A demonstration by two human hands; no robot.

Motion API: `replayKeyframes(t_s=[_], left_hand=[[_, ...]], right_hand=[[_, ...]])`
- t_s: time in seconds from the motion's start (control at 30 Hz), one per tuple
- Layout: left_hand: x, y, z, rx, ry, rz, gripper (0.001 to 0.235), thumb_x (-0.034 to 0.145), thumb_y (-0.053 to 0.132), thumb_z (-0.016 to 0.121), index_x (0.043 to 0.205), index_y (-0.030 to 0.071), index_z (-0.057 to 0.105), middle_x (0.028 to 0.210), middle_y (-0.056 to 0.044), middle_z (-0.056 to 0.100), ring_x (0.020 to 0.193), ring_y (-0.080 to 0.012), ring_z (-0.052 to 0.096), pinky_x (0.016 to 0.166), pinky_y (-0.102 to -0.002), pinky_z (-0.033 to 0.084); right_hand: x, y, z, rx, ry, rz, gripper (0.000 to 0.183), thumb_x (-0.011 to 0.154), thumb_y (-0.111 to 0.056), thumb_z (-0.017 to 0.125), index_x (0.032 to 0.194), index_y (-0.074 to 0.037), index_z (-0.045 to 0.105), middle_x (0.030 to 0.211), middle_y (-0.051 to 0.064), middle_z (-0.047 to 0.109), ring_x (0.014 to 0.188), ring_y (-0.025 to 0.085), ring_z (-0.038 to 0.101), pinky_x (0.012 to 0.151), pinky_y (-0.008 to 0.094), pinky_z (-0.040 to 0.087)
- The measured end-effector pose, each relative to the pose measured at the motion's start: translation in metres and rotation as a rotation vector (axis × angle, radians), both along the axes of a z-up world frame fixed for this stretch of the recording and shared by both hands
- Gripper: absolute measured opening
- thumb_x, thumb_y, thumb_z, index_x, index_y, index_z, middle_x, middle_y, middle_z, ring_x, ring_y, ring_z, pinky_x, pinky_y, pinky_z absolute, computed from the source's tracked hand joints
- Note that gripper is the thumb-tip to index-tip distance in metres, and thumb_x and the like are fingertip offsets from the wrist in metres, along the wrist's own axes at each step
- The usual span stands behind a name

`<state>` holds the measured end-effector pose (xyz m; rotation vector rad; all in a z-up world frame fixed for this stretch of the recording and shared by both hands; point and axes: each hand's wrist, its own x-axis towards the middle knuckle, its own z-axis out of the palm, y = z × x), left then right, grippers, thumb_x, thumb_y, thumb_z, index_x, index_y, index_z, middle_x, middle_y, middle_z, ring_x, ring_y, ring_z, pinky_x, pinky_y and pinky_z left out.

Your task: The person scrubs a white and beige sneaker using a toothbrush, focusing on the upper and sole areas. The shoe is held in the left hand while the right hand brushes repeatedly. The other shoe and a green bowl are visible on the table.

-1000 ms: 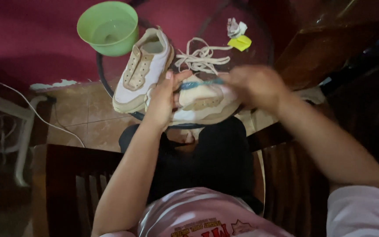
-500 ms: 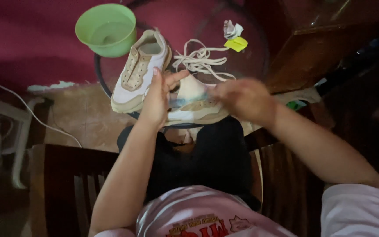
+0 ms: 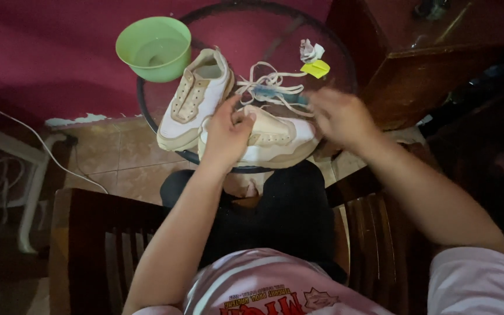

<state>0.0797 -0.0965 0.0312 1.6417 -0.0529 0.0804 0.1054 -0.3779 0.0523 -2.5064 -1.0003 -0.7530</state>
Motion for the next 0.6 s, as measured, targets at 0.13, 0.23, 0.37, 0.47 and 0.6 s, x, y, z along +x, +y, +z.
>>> replayKeyframes(t_s=[0.13,0.23,0.37,0.47,0.6], left_hand=[[-0.014,0.002,-0.003,0.076,-0.224,-0.040,0.055,0.090,0.003,0.067,0.144,-0.001,0.055,0.140,-0.026,0.055,0.131,-0.0341,0.059,0.107,-0.041,0.050],[-0.010,0.005,0.004,-0.169,-0.173,-0.211,0.058,0.100,-0.003,0.053,0.155,-0.004,0.036,0.149,-0.026,0.053,0.135,-0.0299,0.053,0.115,-0.040,0.043],[-0.015,0.002,0.008,-0.216,-0.165,-0.140,0.047,0.098,-0.006,0.051,0.145,-0.004,0.049,0.137,-0.026,0.063,0.127,-0.0274,0.061,0.106,-0.036,0.052],[-0.021,0.004,0.020,-0.226,-0.147,-0.130,0.047,0.098,-0.007,0.048,0.145,0.000,0.051,0.134,-0.024,0.066,0.122,-0.0235,0.064,0.102,-0.035,0.055],[-0.018,0.000,0.014,-0.270,-0.142,-0.108,0.047,0.100,-0.004,0.053,0.147,0.002,0.047,0.131,-0.025,0.067,0.114,-0.0219,0.066,0.097,-0.034,0.058]], right_hand=[[-0.001,0.006,-0.007,0.010,0.137,0.056,0.031,0.098,-0.024,0.062,0.127,-0.014,0.070,0.100,0.008,0.072,0.096,0.032,0.071,0.077,0.046,0.058],[0.004,0.004,-0.004,-0.090,-0.029,-0.089,0.022,0.104,-0.020,0.058,0.118,-0.015,0.074,0.097,0.005,0.072,0.092,0.030,0.073,0.074,0.042,0.059],[-0.024,0.015,-0.001,0.071,0.079,0.083,0.029,0.102,-0.023,0.060,0.126,-0.015,0.074,0.109,0.007,0.075,0.103,0.029,0.073,0.081,0.040,0.060],[-0.018,-0.001,0.017,-0.060,0.093,0.045,0.024,0.101,-0.020,0.057,0.117,-0.015,0.073,0.097,0.003,0.072,0.092,0.027,0.071,0.075,0.038,0.058],[0.003,-0.013,-0.012,-0.029,-0.033,0.051,0.031,0.099,-0.017,0.065,0.128,-0.007,0.071,0.108,0.015,0.072,0.094,0.034,0.073,0.077,0.046,0.060]])
